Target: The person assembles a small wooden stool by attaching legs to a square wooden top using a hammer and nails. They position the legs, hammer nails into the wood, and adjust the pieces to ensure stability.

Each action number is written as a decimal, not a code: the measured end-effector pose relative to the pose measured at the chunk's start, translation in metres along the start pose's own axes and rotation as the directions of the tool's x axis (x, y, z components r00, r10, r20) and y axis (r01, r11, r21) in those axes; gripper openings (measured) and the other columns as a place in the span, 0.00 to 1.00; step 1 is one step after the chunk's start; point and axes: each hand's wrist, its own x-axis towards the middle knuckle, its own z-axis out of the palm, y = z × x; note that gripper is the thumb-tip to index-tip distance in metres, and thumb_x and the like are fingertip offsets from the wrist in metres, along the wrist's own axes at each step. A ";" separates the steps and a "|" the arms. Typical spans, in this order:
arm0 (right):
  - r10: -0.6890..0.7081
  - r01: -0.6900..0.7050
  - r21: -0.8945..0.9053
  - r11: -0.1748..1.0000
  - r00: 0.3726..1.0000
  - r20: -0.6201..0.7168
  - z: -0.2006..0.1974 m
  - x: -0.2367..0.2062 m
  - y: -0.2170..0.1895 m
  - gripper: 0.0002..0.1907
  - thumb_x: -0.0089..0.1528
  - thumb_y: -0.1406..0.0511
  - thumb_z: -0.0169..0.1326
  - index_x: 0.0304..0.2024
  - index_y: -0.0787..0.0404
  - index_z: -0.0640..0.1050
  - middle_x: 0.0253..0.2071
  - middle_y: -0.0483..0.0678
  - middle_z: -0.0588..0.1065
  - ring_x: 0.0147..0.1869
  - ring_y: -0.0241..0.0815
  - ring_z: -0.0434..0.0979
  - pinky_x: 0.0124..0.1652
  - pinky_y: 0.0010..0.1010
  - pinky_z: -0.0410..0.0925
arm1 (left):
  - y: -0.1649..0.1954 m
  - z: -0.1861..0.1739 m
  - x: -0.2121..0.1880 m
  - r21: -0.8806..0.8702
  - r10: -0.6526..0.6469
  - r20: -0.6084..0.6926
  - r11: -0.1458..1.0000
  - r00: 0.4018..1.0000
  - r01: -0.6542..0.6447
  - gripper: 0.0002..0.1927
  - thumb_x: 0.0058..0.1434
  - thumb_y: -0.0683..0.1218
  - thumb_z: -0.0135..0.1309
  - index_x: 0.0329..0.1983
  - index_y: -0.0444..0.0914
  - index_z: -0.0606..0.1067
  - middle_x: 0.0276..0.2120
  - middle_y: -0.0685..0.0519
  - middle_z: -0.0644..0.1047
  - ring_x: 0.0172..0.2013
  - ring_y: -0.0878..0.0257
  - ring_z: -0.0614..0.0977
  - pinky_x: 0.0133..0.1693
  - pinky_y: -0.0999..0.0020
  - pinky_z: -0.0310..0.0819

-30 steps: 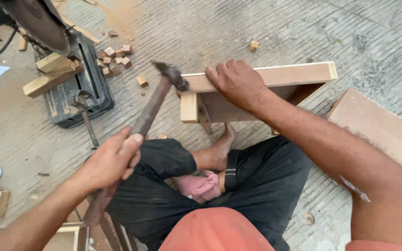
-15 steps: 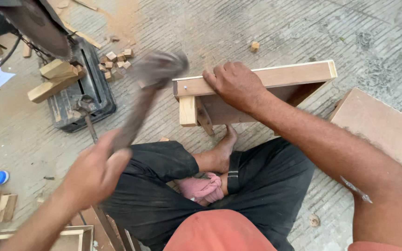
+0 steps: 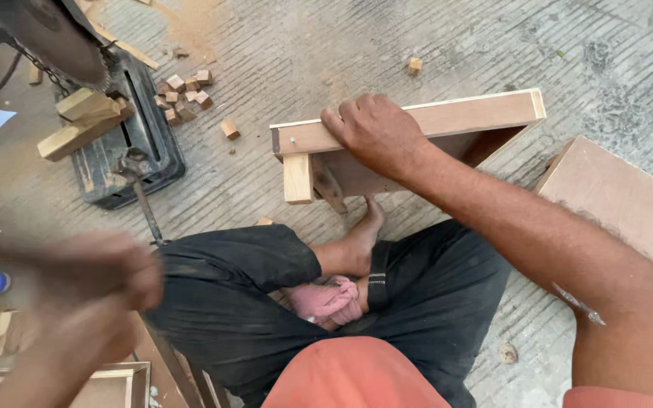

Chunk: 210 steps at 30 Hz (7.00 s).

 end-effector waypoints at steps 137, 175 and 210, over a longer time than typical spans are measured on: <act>0.648 -0.621 0.197 0.759 0.750 -0.131 0.049 -0.052 0.058 0.19 0.56 0.63 0.61 0.49 0.58 0.75 0.42 0.52 0.76 0.48 0.56 0.77 0.46 0.47 0.70 | -0.154 0.328 0.170 -0.273 -0.072 -0.380 0.961 0.922 -0.037 0.26 0.56 0.46 0.64 0.55 0.34 0.71 0.45 0.37 0.78 0.46 0.38 0.80 0.44 0.50 0.74; 0.796 -0.100 0.971 -0.215 0.558 0.234 0.152 -0.110 0.015 0.29 0.64 0.69 0.59 0.66 0.65 0.67 0.58 0.49 0.73 0.63 0.41 0.72 0.63 0.33 0.67 | -0.133 0.361 0.176 -0.214 -0.118 -0.265 0.975 0.957 0.061 0.25 0.55 0.50 0.60 0.56 0.39 0.77 0.44 0.40 0.82 0.44 0.44 0.84 0.46 0.53 0.78; 0.944 0.268 0.920 -0.285 0.247 0.220 0.116 -0.056 0.016 0.15 0.62 0.60 0.54 0.47 0.60 0.70 0.37 0.45 0.71 0.40 0.36 0.72 0.41 0.30 0.70 | -0.138 0.374 0.185 -0.264 0.025 -0.353 0.956 0.935 -0.125 0.30 0.56 0.51 0.67 0.59 0.35 0.75 0.47 0.39 0.81 0.48 0.46 0.83 0.48 0.56 0.78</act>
